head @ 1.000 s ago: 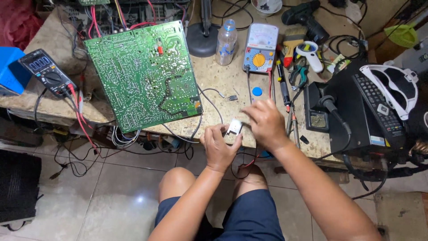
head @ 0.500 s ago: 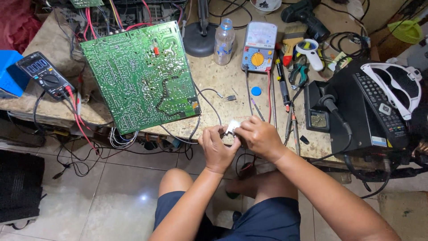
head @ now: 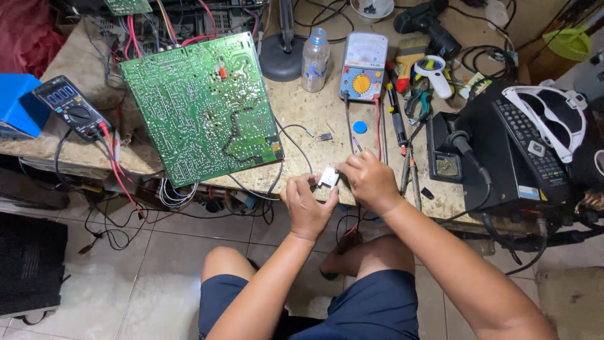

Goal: The person is sitting on the floor working on a green circuit board. They use a screwdriver to manipulate a small white component connected to wires, then briefly stand to retrieve a tool from a bucket before returning to the task.

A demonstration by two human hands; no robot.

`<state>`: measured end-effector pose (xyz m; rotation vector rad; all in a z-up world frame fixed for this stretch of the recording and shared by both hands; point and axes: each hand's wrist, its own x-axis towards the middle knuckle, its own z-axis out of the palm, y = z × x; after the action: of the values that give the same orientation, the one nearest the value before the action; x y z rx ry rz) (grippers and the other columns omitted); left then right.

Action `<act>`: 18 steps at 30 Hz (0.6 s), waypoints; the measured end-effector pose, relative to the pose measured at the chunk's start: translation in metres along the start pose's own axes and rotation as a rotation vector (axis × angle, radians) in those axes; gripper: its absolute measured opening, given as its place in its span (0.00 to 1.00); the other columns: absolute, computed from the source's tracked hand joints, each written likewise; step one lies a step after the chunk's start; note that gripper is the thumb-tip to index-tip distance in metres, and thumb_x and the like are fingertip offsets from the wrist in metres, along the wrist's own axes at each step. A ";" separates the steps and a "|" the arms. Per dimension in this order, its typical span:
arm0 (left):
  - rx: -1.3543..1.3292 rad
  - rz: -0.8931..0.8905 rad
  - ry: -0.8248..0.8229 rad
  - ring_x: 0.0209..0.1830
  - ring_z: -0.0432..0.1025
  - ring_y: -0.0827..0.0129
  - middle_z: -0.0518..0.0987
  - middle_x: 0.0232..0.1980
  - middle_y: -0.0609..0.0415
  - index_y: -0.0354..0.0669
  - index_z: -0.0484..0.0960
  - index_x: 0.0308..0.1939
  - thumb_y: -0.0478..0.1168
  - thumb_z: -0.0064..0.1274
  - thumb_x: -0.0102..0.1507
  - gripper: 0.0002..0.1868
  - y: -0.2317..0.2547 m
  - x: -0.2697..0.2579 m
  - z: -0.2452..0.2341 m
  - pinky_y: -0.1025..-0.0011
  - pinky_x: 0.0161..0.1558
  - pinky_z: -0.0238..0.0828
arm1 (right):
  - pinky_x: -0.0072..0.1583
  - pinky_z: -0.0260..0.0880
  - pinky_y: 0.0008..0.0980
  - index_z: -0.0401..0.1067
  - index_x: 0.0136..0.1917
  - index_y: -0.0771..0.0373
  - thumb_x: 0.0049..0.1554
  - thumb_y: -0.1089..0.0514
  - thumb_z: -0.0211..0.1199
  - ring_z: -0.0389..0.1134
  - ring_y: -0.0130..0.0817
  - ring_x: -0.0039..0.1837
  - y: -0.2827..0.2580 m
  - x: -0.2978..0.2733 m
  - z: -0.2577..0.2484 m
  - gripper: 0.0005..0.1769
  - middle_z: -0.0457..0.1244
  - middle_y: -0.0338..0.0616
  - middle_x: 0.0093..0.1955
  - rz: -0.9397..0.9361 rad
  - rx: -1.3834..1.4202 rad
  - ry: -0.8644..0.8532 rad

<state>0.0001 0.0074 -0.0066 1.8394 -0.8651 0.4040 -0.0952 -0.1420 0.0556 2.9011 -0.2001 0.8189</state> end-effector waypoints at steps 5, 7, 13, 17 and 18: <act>0.038 -0.003 0.007 0.45 0.74 0.62 0.74 0.40 0.59 0.48 0.73 0.47 0.50 0.71 0.43 0.33 0.000 0.005 0.002 0.62 0.52 0.64 | 0.46 0.70 0.26 0.76 0.45 0.41 0.60 0.53 0.57 0.65 0.32 0.48 -0.010 0.004 0.008 0.08 0.62 0.28 0.39 -0.047 0.020 0.059; 0.010 -0.014 0.014 0.45 0.74 0.62 0.75 0.41 0.60 0.49 0.74 0.47 0.55 0.71 0.46 0.32 -0.001 0.005 0.003 0.62 0.52 0.65 | 0.47 0.69 0.27 0.75 0.45 0.42 0.61 0.52 0.58 0.65 0.31 0.50 0.005 0.009 0.007 0.06 0.61 0.28 0.39 0.042 -0.018 0.053; 0.011 -0.004 0.032 0.43 0.74 0.63 0.75 0.39 0.61 0.49 0.74 0.46 0.53 0.70 0.46 0.31 -0.001 0.003 0.002 0.63 0.51 0.65 | 0.44 0.67 0.27 0.74 0.44 0.41 0.58 0.54 0.56 0.63 0.31 0.47 -0.004 -0.002 0.016 0.07 0.59 0.28 0.39 -0.007 -0.089 0.073; 0.036 -0.012 0.031 0.44 0.74 0.63 0.74 0.40 0.61 0.49 0.74 0.47 0.49 0.70 0.42 0.32 -0.005 0.002 0.006 0.63 0.53 0.64 | 0.45 0.67 0.27 0.75 0.45 0.44 0.60 0.58 0.53 0.63 0.33 0.46 -0.020 0.007 0.009 0.11 0.61 0.30 0.40 -0.060 0.005 0.079; 0.018 -0.017 0.029 0.44 0.74 0.63 0.75 0.41 0.60 0.49 0.74 0.47 0.49 0.70 0.42 0.32 -0.003 0.004 0.004 0.62 0.52 0.65 | 0.44 0.68 0.28 0.75 0.45 0.44 0.58 0.56 0.55 0.64 0.33 0.47 -0.017 0.011 0.006 0.08 0.60 0.30 0.39 -0.050 -0.009 0.058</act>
<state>0.0045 0.0031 -0.0077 1.8516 -0.8276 0.4278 -0.0800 -0.1268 0.0546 2.8569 -0.1247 0.8891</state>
